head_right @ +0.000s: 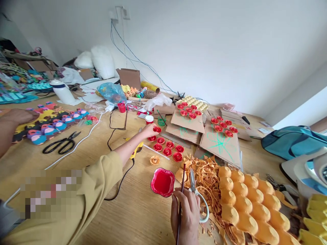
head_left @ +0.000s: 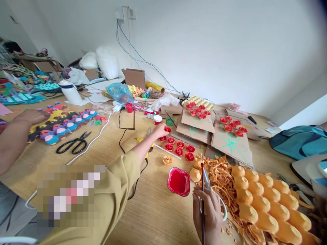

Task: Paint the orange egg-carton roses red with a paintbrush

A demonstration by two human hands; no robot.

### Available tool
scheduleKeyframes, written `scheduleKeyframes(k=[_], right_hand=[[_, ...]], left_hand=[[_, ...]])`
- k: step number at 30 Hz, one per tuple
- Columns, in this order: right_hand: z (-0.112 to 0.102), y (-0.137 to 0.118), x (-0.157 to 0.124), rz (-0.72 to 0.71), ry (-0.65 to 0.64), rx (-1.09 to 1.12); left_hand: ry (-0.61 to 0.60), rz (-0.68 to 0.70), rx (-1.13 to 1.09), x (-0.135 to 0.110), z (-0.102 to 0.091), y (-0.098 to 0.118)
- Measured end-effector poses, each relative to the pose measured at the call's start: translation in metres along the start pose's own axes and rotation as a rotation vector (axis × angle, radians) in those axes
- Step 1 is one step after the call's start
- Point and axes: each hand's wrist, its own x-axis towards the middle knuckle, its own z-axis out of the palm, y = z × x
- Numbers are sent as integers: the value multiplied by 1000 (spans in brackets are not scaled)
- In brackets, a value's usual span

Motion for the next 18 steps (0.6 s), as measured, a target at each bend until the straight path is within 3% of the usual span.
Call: scheduleKeyframes(k=[10, 18], right_hand=[[0, 14, -11, -7, 1, -10], [-1, 5, -4, 4, 46, -11]], left_hand=[[-135, -137, 67, 40, 12, -13], [-80, -90, -14, 39, 10, -18]])
